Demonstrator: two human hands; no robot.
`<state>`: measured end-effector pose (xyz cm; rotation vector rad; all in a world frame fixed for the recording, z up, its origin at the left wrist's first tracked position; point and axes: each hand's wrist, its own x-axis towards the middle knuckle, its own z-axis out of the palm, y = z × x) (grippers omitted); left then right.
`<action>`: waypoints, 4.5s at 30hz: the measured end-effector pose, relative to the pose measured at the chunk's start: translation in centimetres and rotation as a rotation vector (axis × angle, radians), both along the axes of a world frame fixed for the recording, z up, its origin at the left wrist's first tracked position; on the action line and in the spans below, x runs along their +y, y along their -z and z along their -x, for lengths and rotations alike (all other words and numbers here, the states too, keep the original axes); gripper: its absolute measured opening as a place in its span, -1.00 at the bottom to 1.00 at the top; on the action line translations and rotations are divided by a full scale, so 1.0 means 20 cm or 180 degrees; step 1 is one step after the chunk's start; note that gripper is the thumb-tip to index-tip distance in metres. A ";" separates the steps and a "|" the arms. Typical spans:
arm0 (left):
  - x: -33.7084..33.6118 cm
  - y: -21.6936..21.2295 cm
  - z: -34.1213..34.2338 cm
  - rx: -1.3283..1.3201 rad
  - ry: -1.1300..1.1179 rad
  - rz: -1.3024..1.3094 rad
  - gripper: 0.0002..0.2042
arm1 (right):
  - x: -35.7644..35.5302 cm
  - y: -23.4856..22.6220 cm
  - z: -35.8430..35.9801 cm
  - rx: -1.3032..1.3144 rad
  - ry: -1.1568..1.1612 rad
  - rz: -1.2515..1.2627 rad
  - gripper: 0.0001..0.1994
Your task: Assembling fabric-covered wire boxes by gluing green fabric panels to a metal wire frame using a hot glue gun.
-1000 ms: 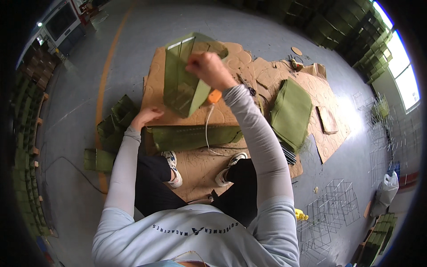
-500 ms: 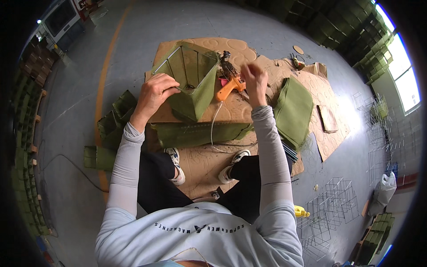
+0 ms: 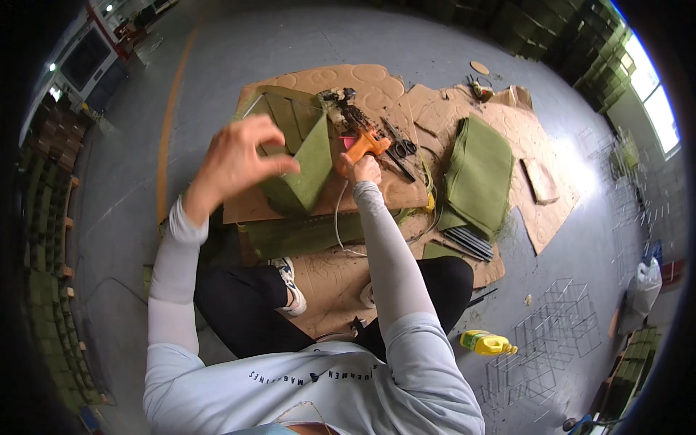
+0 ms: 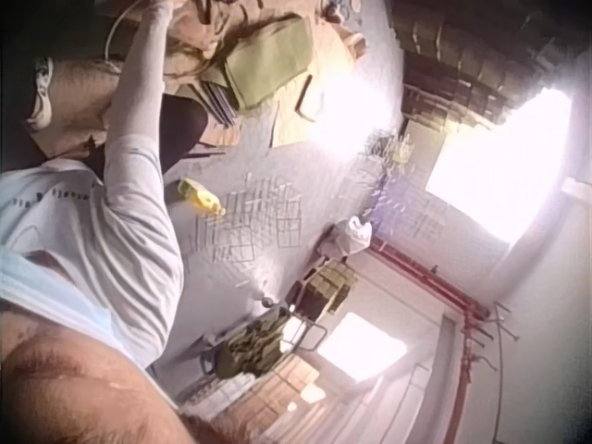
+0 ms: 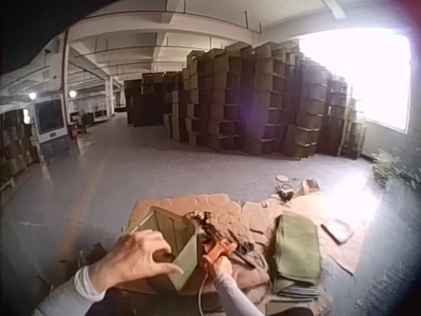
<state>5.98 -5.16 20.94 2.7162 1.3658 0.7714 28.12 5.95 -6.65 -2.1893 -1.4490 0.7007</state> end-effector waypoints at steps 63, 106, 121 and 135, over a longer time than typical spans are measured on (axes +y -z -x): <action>-0.25 0.39 -0.03 -0.1754 -0.1222 -0.0862 -0.67 | -1.40 -0.57 -0.52 0.3918 -0.1449 -0.0173 -0.37; -0.40 0.47 0.06 -0.2052 -0.1429 0.0341 -0.80 | -1.54 -0.47 -0.05 0.4026 -0.1682 -0.0156 -0.82; -0.40 0.47 0.05 -0.2010 -0.1466 0.0397 -0.82 | -1.52 -0.48 -0.03 0.3892 -0.1851 -0.0239 -0.82; -0.40 0.48 0.04 -0.2155 -0.1410 0.0439 -0.80 | -1.53 -0.48 -0.06 0.3974 -0.1632 -0.0222 -0.89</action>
